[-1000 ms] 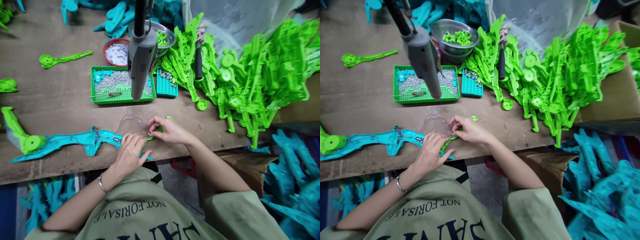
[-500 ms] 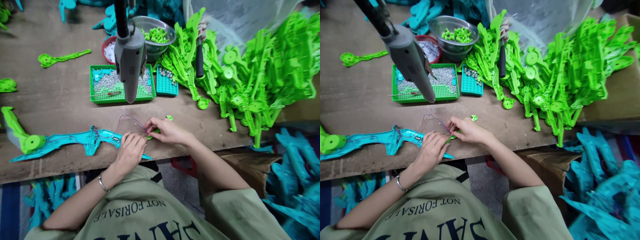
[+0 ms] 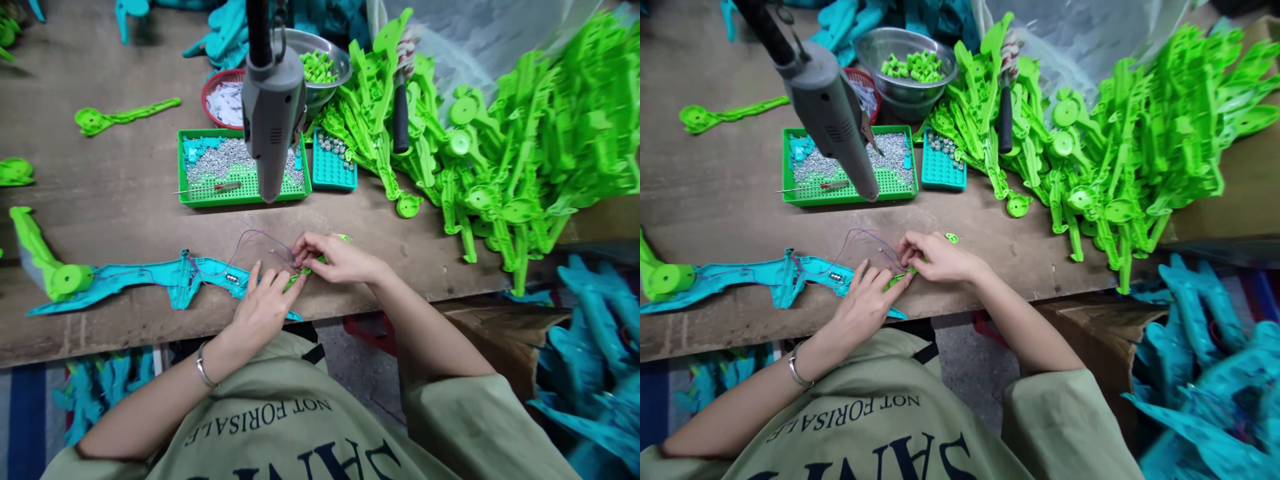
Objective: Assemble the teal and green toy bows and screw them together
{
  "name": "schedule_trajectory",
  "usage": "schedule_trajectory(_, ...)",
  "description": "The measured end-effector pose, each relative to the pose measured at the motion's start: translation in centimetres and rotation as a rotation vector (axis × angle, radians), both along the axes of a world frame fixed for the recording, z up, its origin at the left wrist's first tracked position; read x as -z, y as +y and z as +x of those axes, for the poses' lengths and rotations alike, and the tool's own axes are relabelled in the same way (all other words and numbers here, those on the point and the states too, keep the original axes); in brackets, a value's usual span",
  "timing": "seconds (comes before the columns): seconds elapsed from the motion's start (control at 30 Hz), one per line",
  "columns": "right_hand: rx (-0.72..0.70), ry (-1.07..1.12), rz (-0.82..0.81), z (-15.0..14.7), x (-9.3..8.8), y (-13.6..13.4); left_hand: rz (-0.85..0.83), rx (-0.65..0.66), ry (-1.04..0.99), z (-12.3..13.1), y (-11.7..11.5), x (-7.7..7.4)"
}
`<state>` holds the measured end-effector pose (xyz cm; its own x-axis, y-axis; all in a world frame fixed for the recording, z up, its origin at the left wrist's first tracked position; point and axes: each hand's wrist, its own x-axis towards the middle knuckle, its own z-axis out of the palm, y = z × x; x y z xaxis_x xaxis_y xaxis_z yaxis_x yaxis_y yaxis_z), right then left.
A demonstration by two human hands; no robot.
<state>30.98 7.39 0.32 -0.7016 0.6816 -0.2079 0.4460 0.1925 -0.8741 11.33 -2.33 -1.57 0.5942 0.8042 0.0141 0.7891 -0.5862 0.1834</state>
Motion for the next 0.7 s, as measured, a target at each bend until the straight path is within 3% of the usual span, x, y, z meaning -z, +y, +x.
schedule_trajectory(0.2, 0.024, 0.113, 0.024, 0.9, 1.0, -1.3, -0.006, 0.005, -0.022, -0.1, -0.1, 0.3)
schedule_trajectory(0.4, -0.003, 0.146, 0.237, 1.3, 2.0, -2.5, 0.036, -0.022, -0.325, -1.0, -0.2, 1.7)
schedule_trajectory(0.5, -0.042, 0.171, 0.255, 1.3, 2.1, -2.5, 0.094, -0.112, -0.488, -0.9, 0.0, 2.2)
schedule_trajectory(0.6, -0.052, 0.179, 0.276, 1.3, 2.2, -2.6, 0.173, -0.182, -0.589, -0.7, 0.2, 1.9)
schedule_trajectory(0.7, -0.037, 0.189, 0.353, 1.5, 2.7, -2.8, 0.287, -0.112, -0.632, -1.0, 0.0, 0.8)
